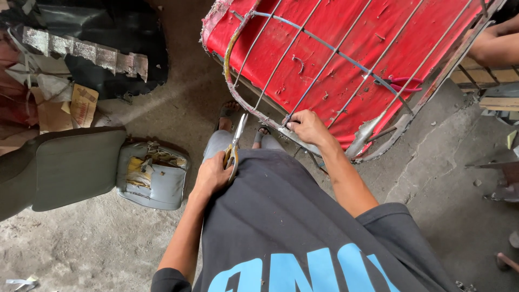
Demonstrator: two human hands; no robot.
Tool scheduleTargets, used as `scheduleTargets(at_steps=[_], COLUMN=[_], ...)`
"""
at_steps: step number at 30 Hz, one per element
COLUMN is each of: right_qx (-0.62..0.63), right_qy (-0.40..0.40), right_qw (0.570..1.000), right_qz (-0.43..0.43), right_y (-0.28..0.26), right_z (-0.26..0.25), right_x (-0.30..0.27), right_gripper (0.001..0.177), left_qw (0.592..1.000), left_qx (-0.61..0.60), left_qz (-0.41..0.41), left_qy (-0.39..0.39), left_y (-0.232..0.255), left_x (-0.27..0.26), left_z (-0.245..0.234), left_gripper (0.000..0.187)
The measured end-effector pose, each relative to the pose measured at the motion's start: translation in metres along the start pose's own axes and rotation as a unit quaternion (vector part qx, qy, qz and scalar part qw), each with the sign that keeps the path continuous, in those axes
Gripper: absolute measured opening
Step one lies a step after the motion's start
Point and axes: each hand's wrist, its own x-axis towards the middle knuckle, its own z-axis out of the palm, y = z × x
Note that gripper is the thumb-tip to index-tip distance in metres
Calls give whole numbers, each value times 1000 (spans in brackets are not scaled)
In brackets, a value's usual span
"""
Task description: Trimming excess red fabric from a metal chair frame using scissors in a workshop.
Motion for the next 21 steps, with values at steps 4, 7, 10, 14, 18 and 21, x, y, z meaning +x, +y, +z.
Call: scheduleTargets(at_steps=[4, 7, 10, 14, 18, 21], right_qx=[-9, -10, -4, -6, -12, -13], right_qy=[-4, -5, -5, 3, 22, 32], right_qw=[1000, 1000, 1000, 1000, 1000, 999], right_qz=[-1, 0, 0, 6, -19, -27], right_y=[-3, -4, 6, -3, 0, 7], right_z=[-1, -2, 2, 1, 3, 9], right_x=[-3, -4, 2, -1, -4, 1], right_gripper=[22, 22, 22, 21, 16, 16], left_qw=[1000, 1000, 1000, 1000, 1000, 1000], left_qx=[3, 3, 3, 10, 15, 19], left_qz=[-3, -6, -8, -3, -4, -2], left_qy=[-2, -4, -10, -11, -13, -13], left_y=[0, 3, 4, -2, 0, -2], left_x=[1, 0, -1, 10, 13, 19], left_z=[-3, -9, -12, -10, -11, -7], left_gripper=[36, 36, 36, 36, 36, 37])
